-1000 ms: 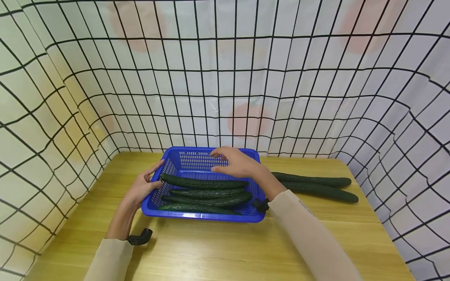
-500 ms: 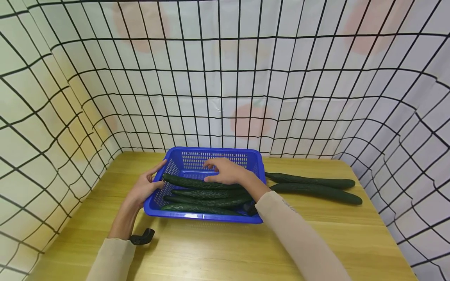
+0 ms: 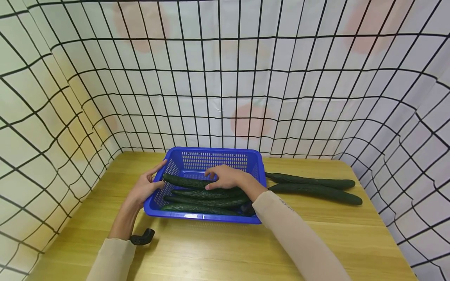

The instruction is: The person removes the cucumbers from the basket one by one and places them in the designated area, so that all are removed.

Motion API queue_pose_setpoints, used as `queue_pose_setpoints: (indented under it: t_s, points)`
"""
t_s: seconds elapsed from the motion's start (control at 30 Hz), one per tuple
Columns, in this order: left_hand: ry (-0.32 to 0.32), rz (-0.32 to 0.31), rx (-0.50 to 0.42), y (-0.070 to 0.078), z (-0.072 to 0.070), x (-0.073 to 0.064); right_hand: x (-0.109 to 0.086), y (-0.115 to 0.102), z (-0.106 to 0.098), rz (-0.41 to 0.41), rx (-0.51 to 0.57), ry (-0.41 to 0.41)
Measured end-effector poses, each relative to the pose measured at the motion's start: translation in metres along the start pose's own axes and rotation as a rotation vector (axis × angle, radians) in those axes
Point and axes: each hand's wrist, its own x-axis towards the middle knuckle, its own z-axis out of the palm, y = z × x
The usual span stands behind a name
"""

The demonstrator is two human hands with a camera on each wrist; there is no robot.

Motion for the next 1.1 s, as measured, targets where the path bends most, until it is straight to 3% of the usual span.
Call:
queue_pose_setpoints:
  t_s: [0.33, 0.6, 1.1]
  points:
    - [-0.001, 0.009, -0.006, 0.001, -0.001, -0.001, 0.000, 0.004, 0.004, 0.051, -0.050, -0.072]
    - [-0.003, -0.003, -0.034, 0.001, 0.001, -0.002, -0.001, 0.004, 0.006, 0.025, -0.007, 0.012]
    - [-0.019, -0.015, -0.047, 0.002, 0.000, 0.000, -0.002, 0.003, 0.009, 0.020, 0.022, 0.046]
